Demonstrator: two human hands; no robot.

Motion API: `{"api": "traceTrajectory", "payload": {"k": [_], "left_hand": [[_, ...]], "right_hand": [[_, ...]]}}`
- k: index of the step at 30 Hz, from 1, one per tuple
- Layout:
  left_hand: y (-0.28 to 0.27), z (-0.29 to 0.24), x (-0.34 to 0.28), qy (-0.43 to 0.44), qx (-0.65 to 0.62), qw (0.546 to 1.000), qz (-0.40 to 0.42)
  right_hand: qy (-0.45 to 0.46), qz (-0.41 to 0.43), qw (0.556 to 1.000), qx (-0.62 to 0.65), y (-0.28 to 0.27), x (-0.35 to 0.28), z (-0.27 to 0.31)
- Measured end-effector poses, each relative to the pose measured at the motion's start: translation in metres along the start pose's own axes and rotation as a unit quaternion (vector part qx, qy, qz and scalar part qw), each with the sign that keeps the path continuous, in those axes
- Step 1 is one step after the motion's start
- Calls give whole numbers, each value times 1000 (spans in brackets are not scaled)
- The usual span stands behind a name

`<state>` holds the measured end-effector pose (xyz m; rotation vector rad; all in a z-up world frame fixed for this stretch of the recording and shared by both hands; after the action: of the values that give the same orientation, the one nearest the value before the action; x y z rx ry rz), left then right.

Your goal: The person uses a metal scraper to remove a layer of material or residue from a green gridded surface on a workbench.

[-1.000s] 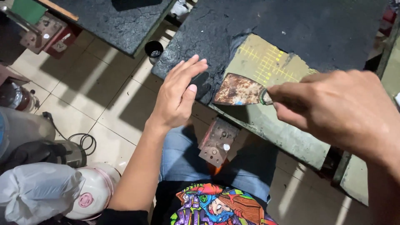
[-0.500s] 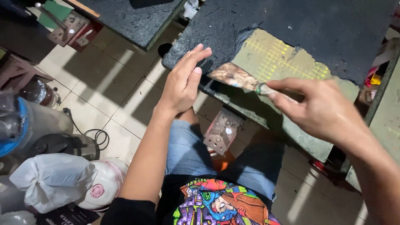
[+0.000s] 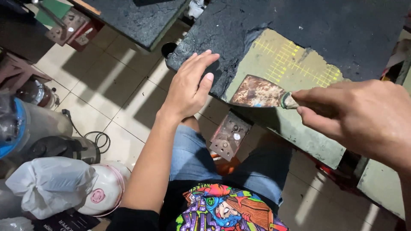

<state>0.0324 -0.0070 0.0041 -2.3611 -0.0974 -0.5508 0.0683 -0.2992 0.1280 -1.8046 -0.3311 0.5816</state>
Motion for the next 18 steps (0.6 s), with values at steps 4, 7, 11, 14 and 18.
{"api": "traceTrajectory", "payload": {"k": [4,7,11,14,18], "left_hand": [[-2,-1,-2,8,-14,1000,-19],[-3,-1,-4,-1,-17,1000,-15],[0,3,-5,17,-10,1000,-18],[-4,-1,-4,21,-42,999,-19],[-3,2,-6,18,-56,998,-22]], "right_hand": [[-28,-7,997,-75,-4,4,5],[-20,8,994,-104,-13,6,14],[-5,15,994,-111,-13,5,19],[-12,5,995,-101,-12,4,21],[6,18,992,-123,-17,4,30]]}}
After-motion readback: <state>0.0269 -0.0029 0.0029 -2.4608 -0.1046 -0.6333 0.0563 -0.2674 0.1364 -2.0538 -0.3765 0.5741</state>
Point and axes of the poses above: each hand's wrist, its own x-axis towards the middle knuckle, its own y-axis out of the palm, z = x × y, the point moved 3 cm from there along x, towards the middle knuckle, and after that the axes turned 1 degree about -y, right-handed, at the moved point
